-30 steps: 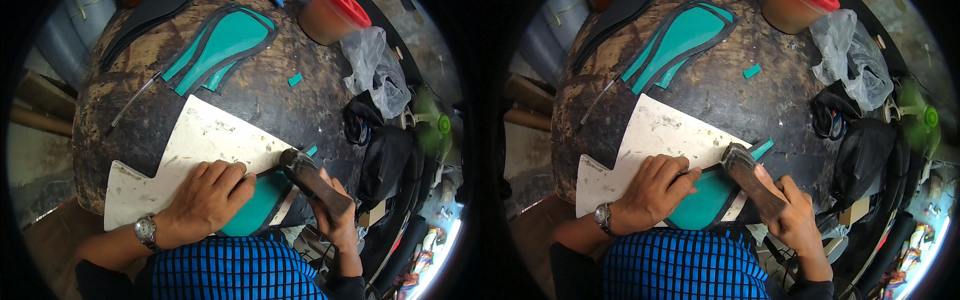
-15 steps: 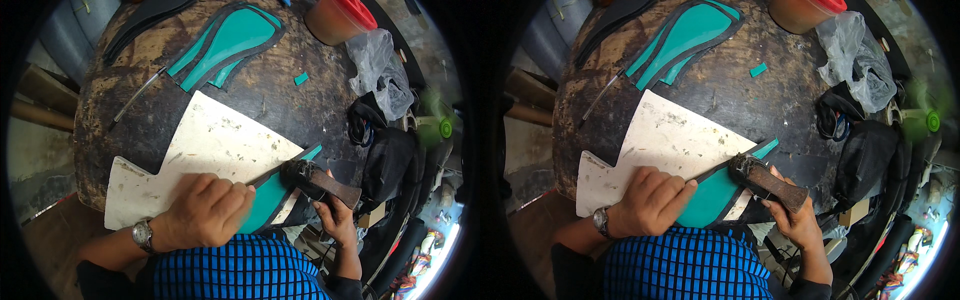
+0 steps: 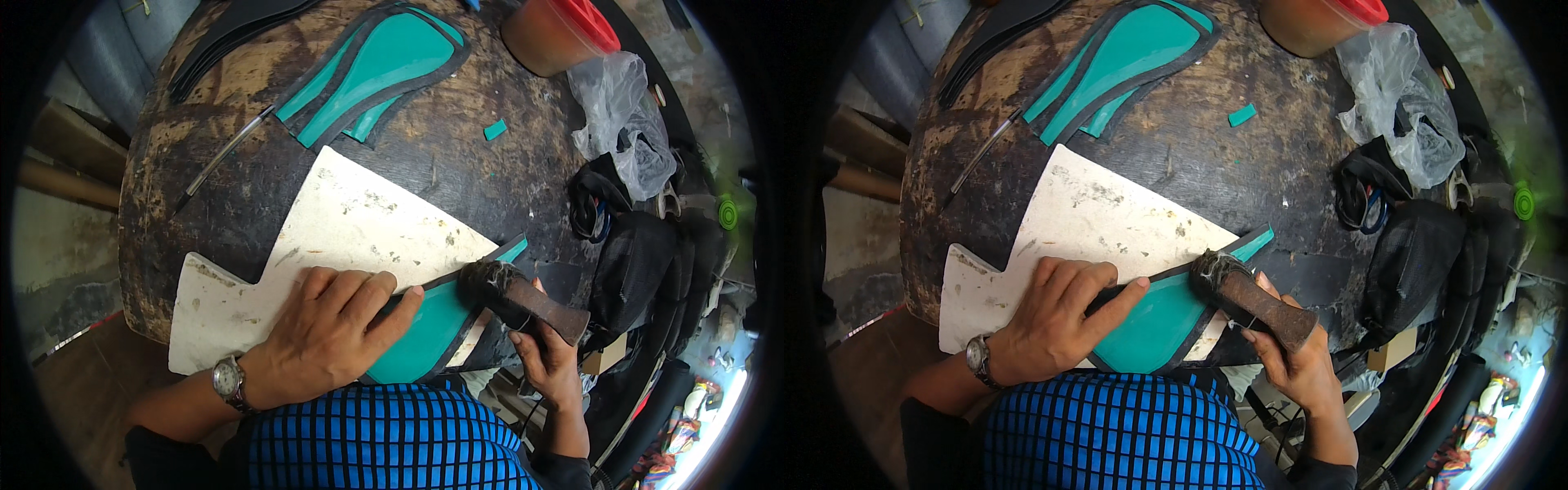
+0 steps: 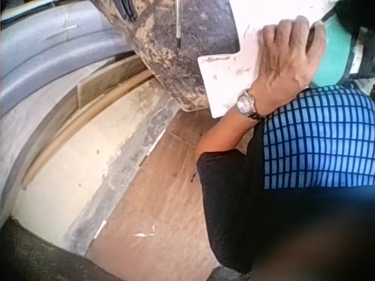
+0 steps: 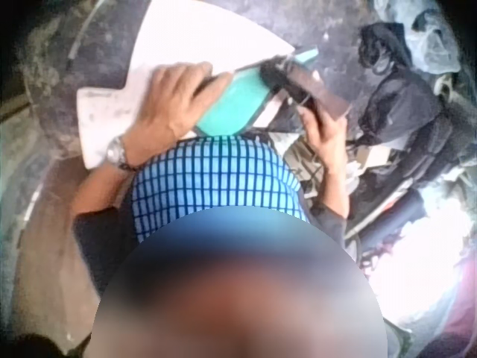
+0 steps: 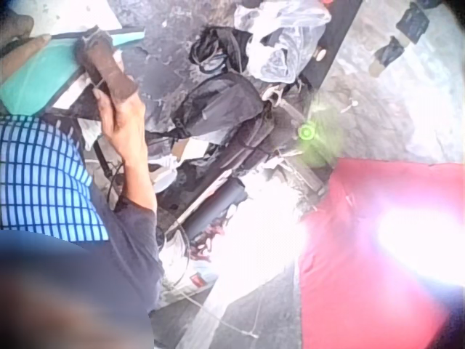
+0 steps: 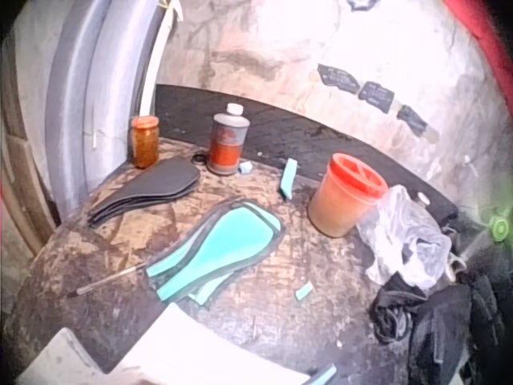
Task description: The person assembles a shoe insole by attaching a black border to a green insole. They use a hammer to tap the border into place and a pointed tool to press and adjust the edges. The person repeatedly flips the insole to work on different sections of the border.
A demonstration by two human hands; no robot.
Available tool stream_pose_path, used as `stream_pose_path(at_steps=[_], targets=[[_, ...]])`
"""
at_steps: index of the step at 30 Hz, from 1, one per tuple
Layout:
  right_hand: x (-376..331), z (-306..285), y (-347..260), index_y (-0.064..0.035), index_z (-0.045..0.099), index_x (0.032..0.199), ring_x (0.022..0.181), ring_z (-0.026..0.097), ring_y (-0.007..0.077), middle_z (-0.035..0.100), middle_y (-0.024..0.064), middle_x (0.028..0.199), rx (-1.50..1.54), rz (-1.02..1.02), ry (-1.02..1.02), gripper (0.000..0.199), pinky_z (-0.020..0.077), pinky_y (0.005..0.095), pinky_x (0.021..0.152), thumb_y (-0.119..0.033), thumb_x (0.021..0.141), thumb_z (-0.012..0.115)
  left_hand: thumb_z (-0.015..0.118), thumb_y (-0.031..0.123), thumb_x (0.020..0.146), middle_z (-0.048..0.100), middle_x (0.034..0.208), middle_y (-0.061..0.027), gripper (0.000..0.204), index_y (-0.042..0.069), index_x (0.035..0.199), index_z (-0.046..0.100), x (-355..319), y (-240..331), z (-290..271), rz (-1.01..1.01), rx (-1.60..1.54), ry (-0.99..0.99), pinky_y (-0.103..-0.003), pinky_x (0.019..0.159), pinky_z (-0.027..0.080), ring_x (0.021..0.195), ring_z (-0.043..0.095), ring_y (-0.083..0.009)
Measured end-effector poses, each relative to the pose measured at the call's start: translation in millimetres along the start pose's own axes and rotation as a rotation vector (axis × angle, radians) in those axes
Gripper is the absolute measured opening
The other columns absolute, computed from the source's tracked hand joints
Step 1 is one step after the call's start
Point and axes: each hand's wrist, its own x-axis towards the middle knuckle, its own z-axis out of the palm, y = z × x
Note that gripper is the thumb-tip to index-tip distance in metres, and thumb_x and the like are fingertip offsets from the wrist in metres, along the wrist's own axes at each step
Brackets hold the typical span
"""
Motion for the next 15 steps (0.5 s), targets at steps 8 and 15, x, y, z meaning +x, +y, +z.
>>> stream_pose_path(at_steps=[8,15], targets=[[13,5,-12,-0.0034,0.055,0.141,0.060,0.052,0.0251,0.047,0.0092,0.079,0.012,-0.021,-0.136,0.069,0.0450,0.0362,0.056,0.001,0.075,0.073,0.061,0.009,0.088,0.059,0.110,-0.0093,0.036,0.002,0.123,0.066,-1,0,-2,0.009,0.046,-0.006,-0.035,0.081,0.041,0.093,0.055,-0.0197],[14,-3,-23,0.0052,0.052,0.138,0.094,0.069,0.0371,0.066,0.0241,0.115,-0.045,0.084,-0.239,0.062,0.0533,0.0379,0.083,0.005,0.079,0.072,0.063,0.008,0.087,0.060,0.110,-0.0104,0.035,0.000,0.121,0.066,-1,0,-1,-0.011,0.024,0.016,-0.035,0.081,0.041,0.094,0.056,-0.0199]])
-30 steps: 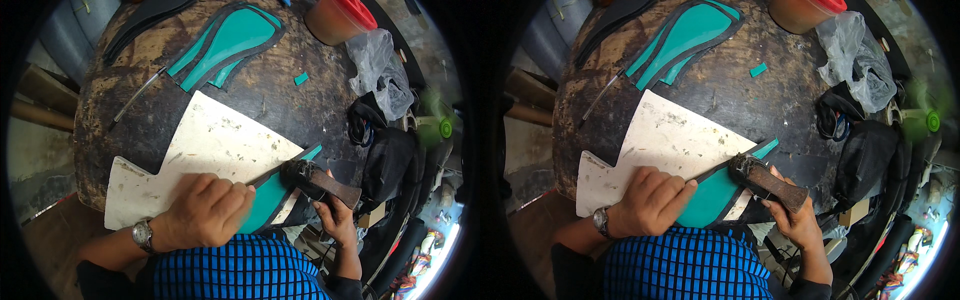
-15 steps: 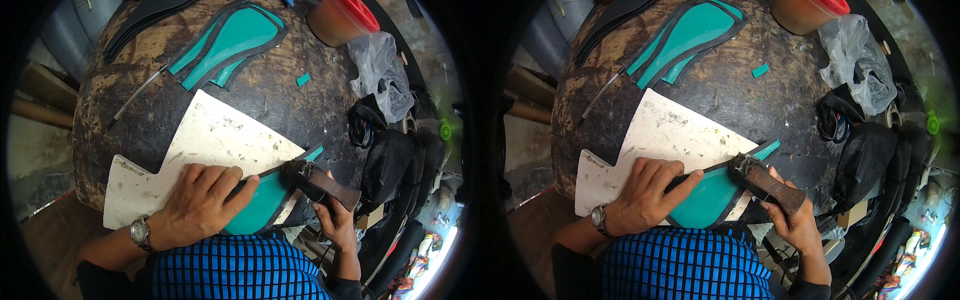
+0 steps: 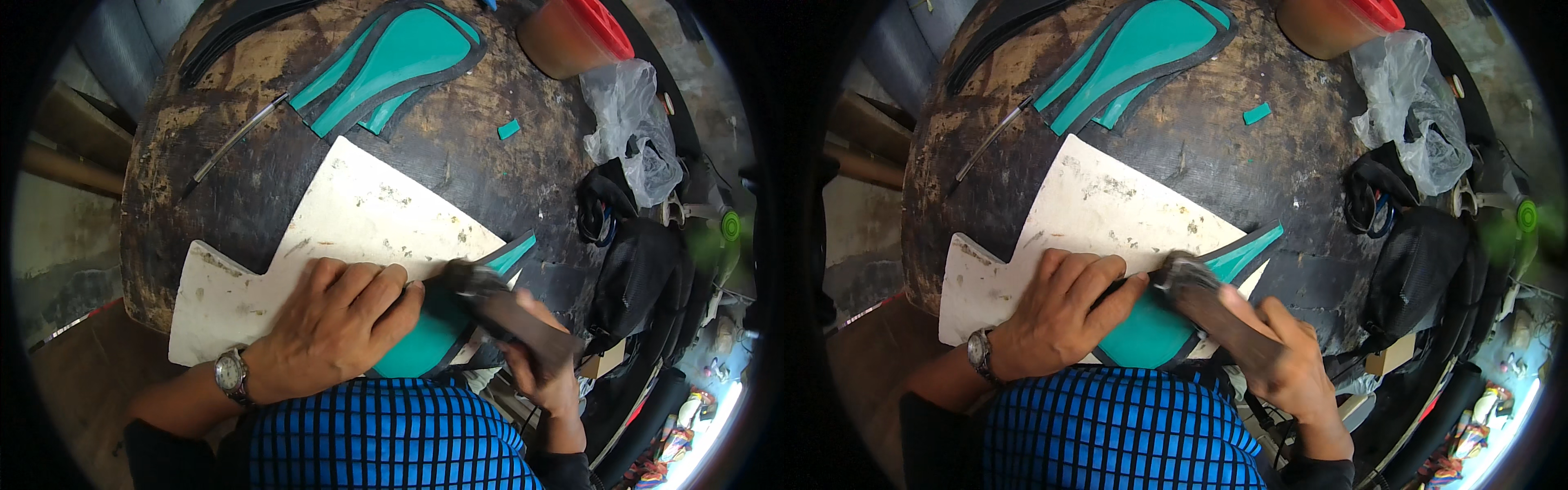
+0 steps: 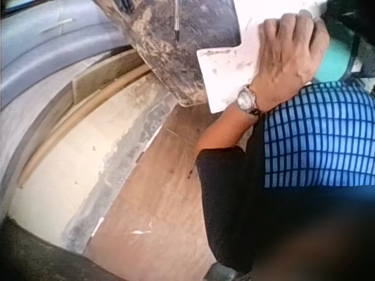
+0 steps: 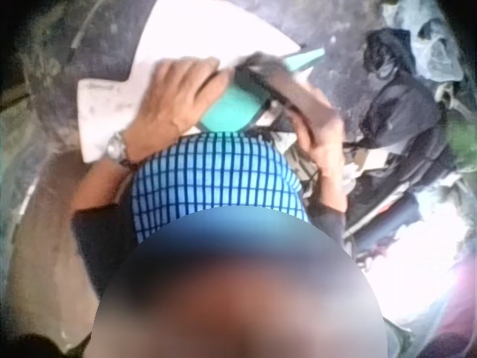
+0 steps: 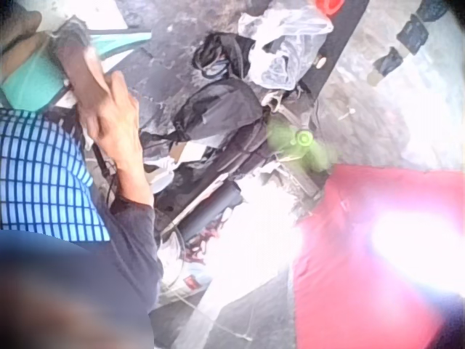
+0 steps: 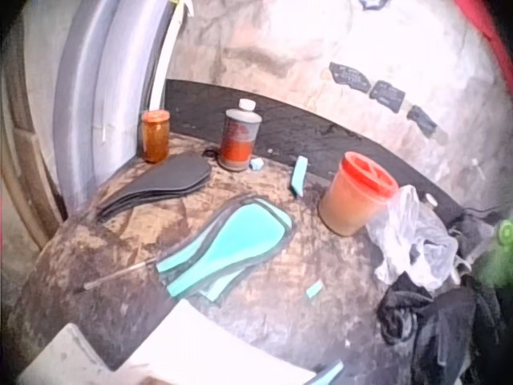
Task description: The person assembles a shoe insole by attaching a black border to a green insole. They use a hammer to tap the border into place and a pointed tool to press and adjust the edges. The person repeatedly flips the insole to work on different sections of the border.
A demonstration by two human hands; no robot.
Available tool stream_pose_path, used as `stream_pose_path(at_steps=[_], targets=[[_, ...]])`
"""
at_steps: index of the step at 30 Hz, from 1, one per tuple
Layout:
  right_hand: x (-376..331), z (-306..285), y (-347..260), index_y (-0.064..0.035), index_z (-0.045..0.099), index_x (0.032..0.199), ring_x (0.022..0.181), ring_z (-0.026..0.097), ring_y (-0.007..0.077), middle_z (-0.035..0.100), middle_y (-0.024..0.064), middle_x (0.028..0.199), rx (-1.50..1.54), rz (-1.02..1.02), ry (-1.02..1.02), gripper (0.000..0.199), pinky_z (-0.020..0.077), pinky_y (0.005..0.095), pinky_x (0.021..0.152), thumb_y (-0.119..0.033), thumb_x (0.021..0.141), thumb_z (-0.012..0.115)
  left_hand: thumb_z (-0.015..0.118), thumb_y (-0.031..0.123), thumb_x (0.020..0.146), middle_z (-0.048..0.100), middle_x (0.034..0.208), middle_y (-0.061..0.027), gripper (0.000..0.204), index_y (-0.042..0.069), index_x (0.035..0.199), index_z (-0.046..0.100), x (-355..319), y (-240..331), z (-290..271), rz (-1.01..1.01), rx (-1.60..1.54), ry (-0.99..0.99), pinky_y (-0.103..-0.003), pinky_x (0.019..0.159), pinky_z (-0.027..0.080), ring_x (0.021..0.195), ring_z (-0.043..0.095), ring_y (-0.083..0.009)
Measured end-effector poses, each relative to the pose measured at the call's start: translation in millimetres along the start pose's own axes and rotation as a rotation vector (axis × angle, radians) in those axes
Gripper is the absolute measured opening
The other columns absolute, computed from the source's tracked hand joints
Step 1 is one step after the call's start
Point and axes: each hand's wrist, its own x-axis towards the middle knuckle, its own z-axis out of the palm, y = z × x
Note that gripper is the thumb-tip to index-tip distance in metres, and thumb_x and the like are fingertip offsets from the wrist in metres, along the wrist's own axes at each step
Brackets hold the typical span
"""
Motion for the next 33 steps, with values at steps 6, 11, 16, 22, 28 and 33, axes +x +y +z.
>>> stream_pose_path(at_steps=[6,11,16,22,28,33], targets=[[8,11,6,-0.0087,0.056,0.142,0.060,0.052,0.0264,0.045,0.0084,0.078,-0.044,-0.154,0.319,0.076,0.0465,0.0372,0.056,0.001,0.068,0.073,0.063,0.006,0.087,0.060,0.107,-0.0101,0.033,-0.002,0.119,0.065,1,-1,2,-0.023,-0.019,0.029,-0.034,0.080,0.042,0.093,0.057,-0.0197],[3,15,8,-0.0085,0.052,0.145,0.062,0.055,0.0282,0.047,0.0107,0.078,0.067,-0.137,0.123,0.075,0.0498,0.0381,0.060,0.002,0.073,0.072,0.069,0.015,0.087,0.060,0.102,-0.0098,0.041,-0.003,0.123,0.062,0,1,-7,-0.157,-0.134,-0.016,-0.039,0.086,0.038,0.092,0.054,-0.0215],[-4,20,20,-0.0039,0.052,0.143,0.069,0.061,0.0310,0.058,0.0155,0.087,0.104,-0.135,0.240,0.066,0.0514,0.0377,0.064,0.002,0.079,0.069,0.071,0.016,0.086,0.059,0.093,-0.0084,0.041,-0.003,0.122,0.062,-8,8,-15,-0.268,-0.239,-0.072,-0.041,0.088,0.034,0.088,0.052,-0.0230],[-21,26,32,0.0002,0.050,0.142,0.082,0.068,0.0303,0.064,0.0184,0.097,0.197,-0.010,0.224,0.064,0.0537,0.0353,0.074,0.004,0.081,0.068,0.069,0.007,0.085,0.060,0.083,-0.0044,0.025,-0.004,0.106,0.070,-8,9,-3,-0.016,-0.072,0.156,-0.036,0.077,0.039,0.077,0.052,-0.0183],[-25,29,36,0.0010,0.049,0.142,0.086,0.069,0.0297,0.065,0.0194,0.102,0.229,0.025,0.237,0.063,0.0542,0.0350,0.076,0.004,0.082,0.069,0.067,0.008,0.085,0.057,0.082,-0.0013,0.015,-0.001,0.096,0.072,-6,9,-3,0.137,0.080,0.188,-0.031,0.075,0.041,0.078,0.052,-0.0132],[-20,24,24,0.0006,0.050,0.141,0.075,0.065,0.0301,0.063,0.0174,0.095,0.132,-0.010,0.239,0.063,0.0520,0.0353,0.069,0.002,0.082,0.071,0.064,0.008,0.087,0.060,0.094,-0.0057,0.029,0.001,0.115,0.068,-9,2,-6,-0.030,-0.017,0.050,-0.035,0.079,0.039,0.085,0.054,-0.0170]])
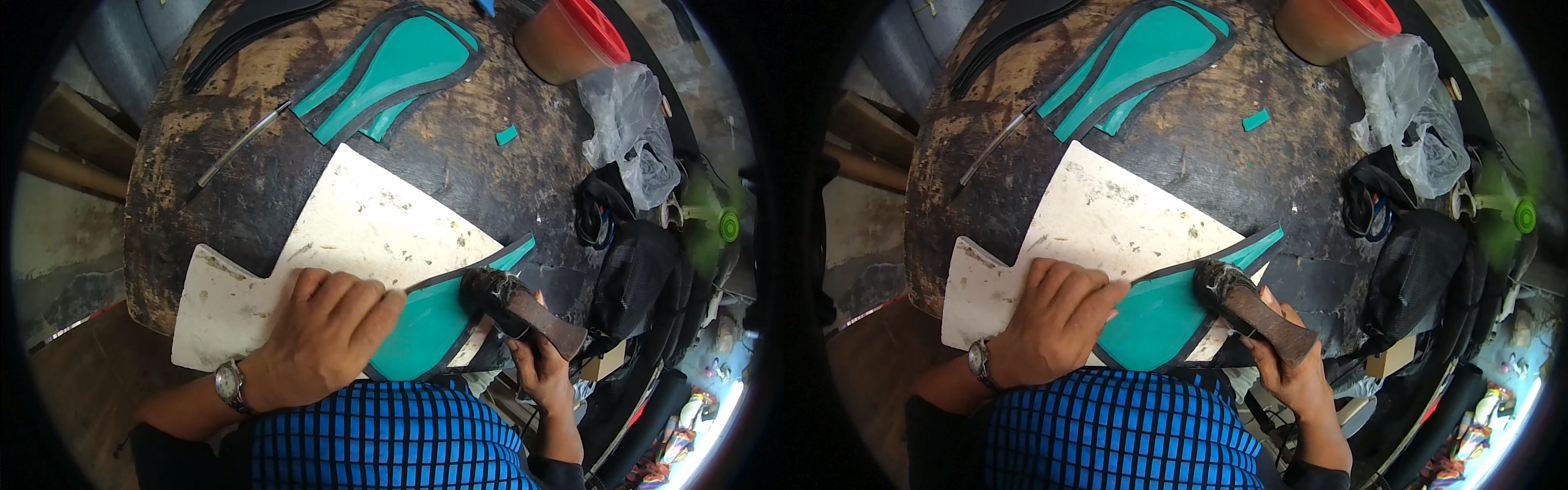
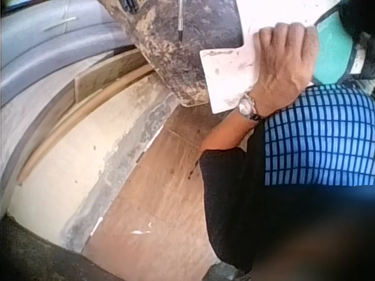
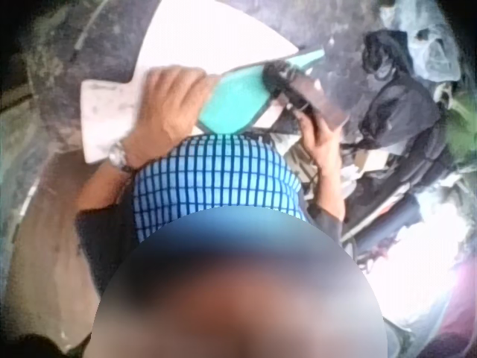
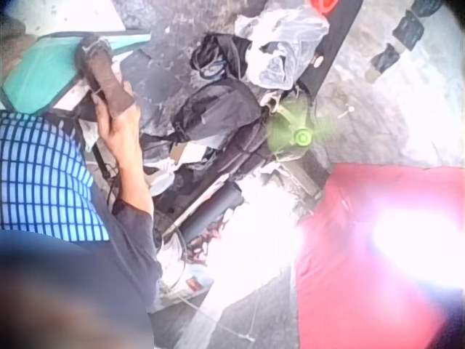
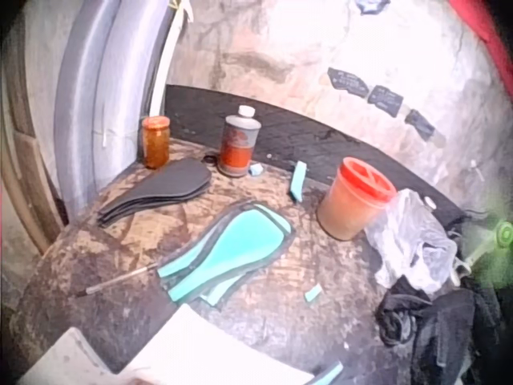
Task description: The person assembles a shoe insole by attaching a black border to a green insole. They use a hammer to tap the border into place and a pointed tool to press and adjust the edges. The person repeatedly flips the insole to work on different sections of the border.
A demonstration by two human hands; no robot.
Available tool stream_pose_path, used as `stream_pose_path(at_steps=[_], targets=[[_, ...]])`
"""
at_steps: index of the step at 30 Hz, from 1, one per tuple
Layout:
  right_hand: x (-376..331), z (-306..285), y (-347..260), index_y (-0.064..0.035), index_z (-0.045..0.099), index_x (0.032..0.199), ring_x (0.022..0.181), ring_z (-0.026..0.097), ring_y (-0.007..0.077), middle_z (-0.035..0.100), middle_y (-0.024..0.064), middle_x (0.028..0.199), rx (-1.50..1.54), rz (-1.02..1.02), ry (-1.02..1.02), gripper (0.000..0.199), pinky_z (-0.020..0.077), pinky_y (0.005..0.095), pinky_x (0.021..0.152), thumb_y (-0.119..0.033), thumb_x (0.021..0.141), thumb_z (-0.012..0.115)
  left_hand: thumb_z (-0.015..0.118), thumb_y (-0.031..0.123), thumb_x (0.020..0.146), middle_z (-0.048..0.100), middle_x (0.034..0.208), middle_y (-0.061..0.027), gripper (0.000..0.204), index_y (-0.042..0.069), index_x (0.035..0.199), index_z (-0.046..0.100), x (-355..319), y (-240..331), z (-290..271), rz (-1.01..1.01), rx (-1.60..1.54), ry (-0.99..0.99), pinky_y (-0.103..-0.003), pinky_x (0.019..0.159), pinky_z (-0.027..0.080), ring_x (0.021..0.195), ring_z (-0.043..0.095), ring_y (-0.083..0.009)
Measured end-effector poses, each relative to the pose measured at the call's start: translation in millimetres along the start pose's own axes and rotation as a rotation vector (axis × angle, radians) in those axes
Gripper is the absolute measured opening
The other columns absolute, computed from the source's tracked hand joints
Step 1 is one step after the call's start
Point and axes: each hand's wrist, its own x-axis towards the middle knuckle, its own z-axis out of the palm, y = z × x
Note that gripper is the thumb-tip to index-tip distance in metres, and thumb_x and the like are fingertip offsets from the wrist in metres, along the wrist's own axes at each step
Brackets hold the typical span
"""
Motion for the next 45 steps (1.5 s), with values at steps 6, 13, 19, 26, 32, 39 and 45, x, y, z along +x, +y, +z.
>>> stream_pose_path(at_steps=[6,13,19,26,32,39,45], targets=[[16,-11,-20,0.0004,0.054,0.138,0.080,0.058,0.0264,0.056,0.0162,0.104,-0.101,-0.044,-0.043,0.057,0.0466,0.0351,0.071,0.001,0.083,0.071,0.062,0.005,0.087,0.061,0.104,-0.0113,0.039,0.001,0.126,0.065,-2,1,0,-0.067,-0.069,-0.056,-0.038,0.082,0.037,0.092,0.054,-0.0213],[30,0,-29,-0.0054,0.055,0.141,0.061,0.056,0.0275,0.049,0.0110,0.080,-0.077,-0.206,0.028,0.071,0.0472,0.0359,0.057,0.003,0.073,0.074,0.060,0.011,0.089,0.060,0.107,-0.0058,0.031,0.005,0.119,0.066,-2,2,0,-0.063,-0.003,-0.070,-0.036,0.081,0.037,0.092,0.054,-0.0162],[31,0,-25,-0.0003,0.049,0.143,0.076,0.063,0.0292,0.059,0.0169,0.096,-0.165,-0.181,-0.066,0.065,0.0519,0.0349,0.069,0.004,0.081,0.068,0.066,0.008,0.087,0.061,0.106,-0.0110,0.033,-0.003,0.118,0.064,-5,1,1,-0.088,-0.080,-0.024,-0.038,0.084,0.037,0.091,0.056,-0.0205],[29,10,-22,-0.0117,0.051,0.146,0.062,0.054,0.0270,0.044,0.0104,0.076,-0.045,-0.161,-0.047,0.079,0.0476,0.0377,0.058,0.005,0.072,0.071,0.070,0.012,0.086,0.061,0.106,-0.0116,0.037,-0.003,0.118,0.063,-8,1,0,-0.118,-0.100,-0.043,-0.039,0.085,0.037,0.091,0.056,-0.0215],[62,-3,17,-0.0144,0.044,0.151,0.072,0.055,0.0306,0.053,0.0145,0.089,-0.286,0.000,0.335,0.075,0.0499,0.0373,0.071,0.012,0.082,0.058,0.073,0.014,0.085,0.061,0.101,-0.0109,0.038,-0.003,0.118,0.064,-10,10,-2,-0.214,-0.118,-0.032,-0.039,0.086,0.037,0.091,0.055,-0.0232],[95,-25,24,-0.0141,0.047,0.148,0.111,0.054,0.0347,0.056,0.0185,0.118,-0.699,0.069,0.321,0.066,0.0425,0.0436,0.096,0.006,0.085,0.056,0.073,0.006,0.083,0.061,0.094,-0.0095,0.034,-0.002,0.115,0.065,-7,2,-2,-0.199,-0.288,0.141,-0.037,0.075,0.044,0.083,0.056,-0.0223],[90,-23,-15,-0.0097,0.055,0.139,0.098,0.054,0.0319,0.058,0.0129,0.106,-0.154,-0.135,-0.018,0.068,0.0440,0.0391,0.089,0.005,0.074,0.065,0.069,0.002,0.084,0.057,0.095,-0.0061,0.028,-0.003,0.111,0.066,0,-2,-20,0.030,-0.149,0.316,-0.034,0.066,0.045,0.082,0.054,-0.0198]])
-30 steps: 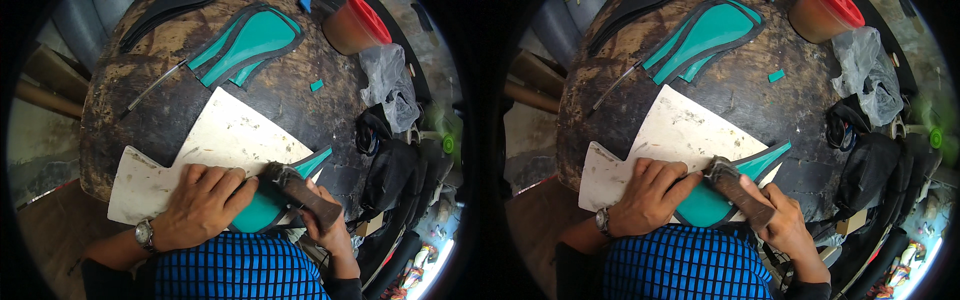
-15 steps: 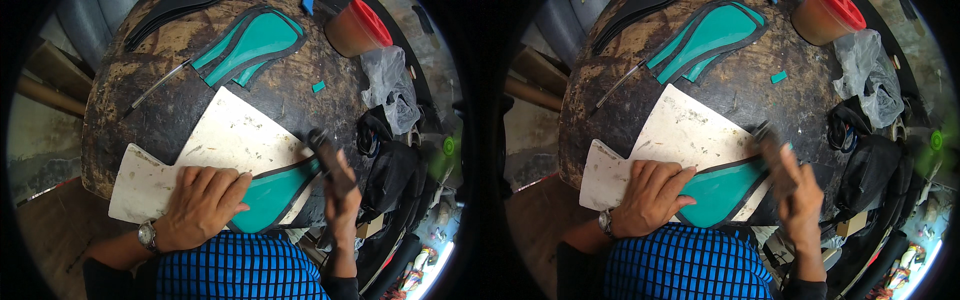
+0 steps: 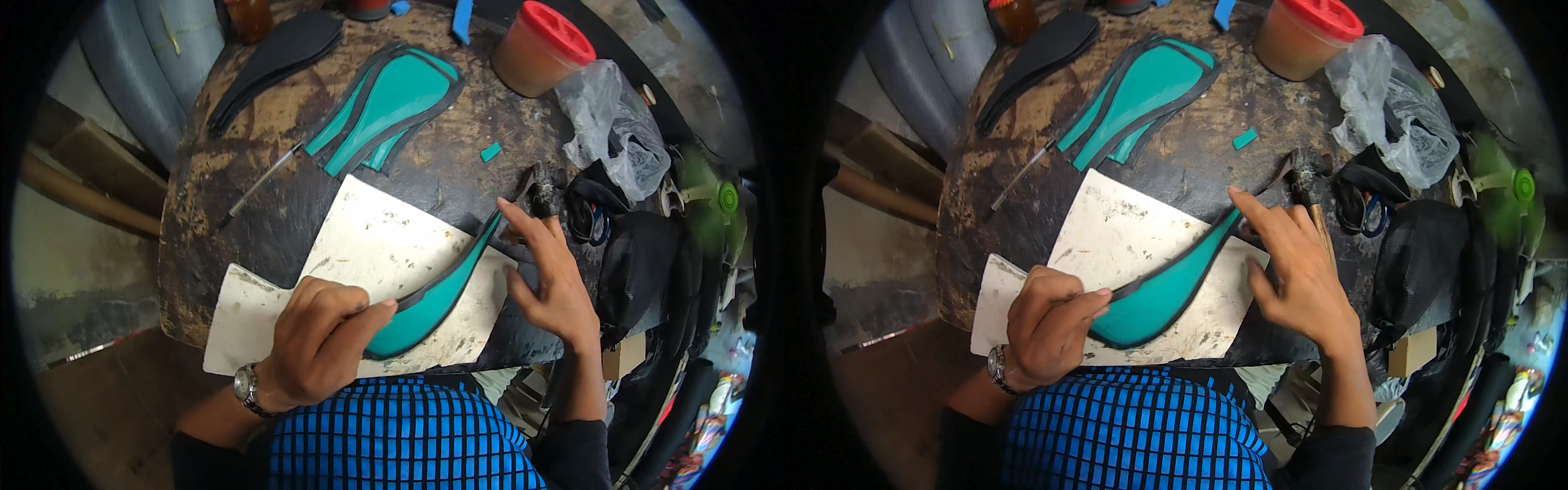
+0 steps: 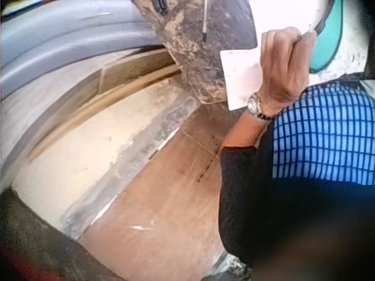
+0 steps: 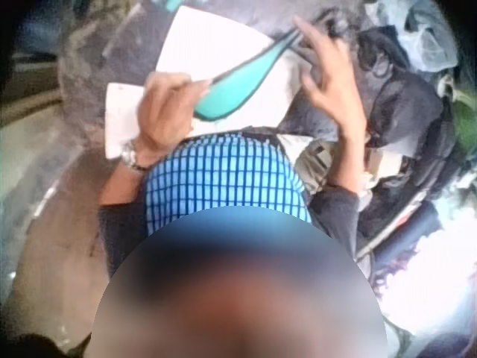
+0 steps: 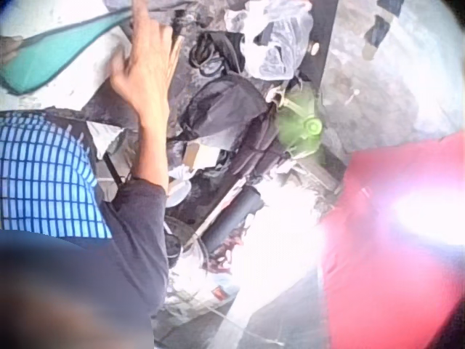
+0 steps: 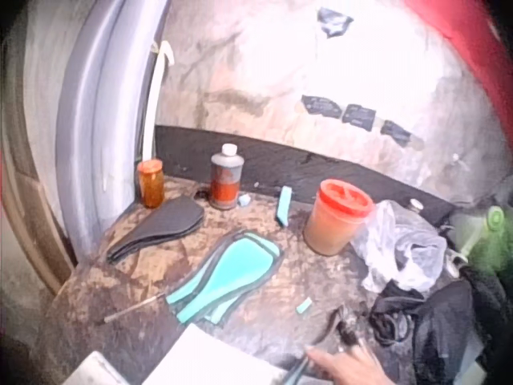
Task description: The person assembles a shoe insole by attaching a black border to a green insole. They use a hammer to tap the border into place and a pointed tool to press and adjust the edges. The person repeatedly flips the insole to work on different sections of the border.
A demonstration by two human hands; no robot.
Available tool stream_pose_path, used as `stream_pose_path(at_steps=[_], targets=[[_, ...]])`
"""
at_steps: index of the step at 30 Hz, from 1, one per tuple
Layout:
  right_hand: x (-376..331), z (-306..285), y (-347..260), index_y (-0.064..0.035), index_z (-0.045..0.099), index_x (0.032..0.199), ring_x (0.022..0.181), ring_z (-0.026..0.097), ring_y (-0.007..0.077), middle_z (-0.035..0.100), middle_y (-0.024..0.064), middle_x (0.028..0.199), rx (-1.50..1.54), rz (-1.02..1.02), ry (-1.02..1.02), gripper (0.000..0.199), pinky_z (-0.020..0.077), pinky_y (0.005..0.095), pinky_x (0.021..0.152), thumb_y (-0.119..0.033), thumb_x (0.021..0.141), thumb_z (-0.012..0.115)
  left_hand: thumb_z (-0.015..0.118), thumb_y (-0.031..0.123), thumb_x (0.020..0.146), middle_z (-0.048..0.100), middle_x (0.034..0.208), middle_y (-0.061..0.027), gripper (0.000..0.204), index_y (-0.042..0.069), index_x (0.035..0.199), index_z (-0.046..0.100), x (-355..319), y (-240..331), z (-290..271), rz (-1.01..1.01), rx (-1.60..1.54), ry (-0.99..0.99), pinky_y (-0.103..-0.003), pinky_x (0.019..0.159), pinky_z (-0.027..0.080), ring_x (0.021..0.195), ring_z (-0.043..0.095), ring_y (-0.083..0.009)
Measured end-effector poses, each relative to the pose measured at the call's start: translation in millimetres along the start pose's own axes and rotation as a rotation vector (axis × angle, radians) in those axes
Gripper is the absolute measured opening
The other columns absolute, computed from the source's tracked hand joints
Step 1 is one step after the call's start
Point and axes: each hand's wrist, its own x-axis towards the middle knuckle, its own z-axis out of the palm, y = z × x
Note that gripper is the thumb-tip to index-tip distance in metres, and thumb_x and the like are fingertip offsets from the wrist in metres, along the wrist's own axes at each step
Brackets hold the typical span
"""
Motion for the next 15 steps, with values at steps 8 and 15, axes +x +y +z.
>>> stream_pose_path(at_steps=[8,15], targets=[[33,19,5,-0.0055,0.066,0.098,0.073,0.060,0.0271,0.054,0.0110,0.090,-0.112,-0.264,0.613,0.029,0.0496,0.0346,0.061,0.011,0.074,0.070,0.075,0.006,0.078,0.053,0.096,0.0009,0.019,0.009,0.096,0.069,5,-16,-21,0.458,0.438,0.133,-0.031,0.073,0.041,0.092,0.052,-0.0149],[38,61,19,-0.0036,0.062,0.102,0.062,0.059,0.0225,0.056,0.0118,0.081,-0.118,-0.418,0.976,0.038,0.0472,0.0301,0.051,0.017,0.070,0.069,0.079,0.005,0.076,0.060,0.091,0.0026,0.011,0.011,0.080,0.070,3,-34,-11,0.487,0.478,0.074,-0.031,0.077,0.040,0.087,0.056,-0.0133]])
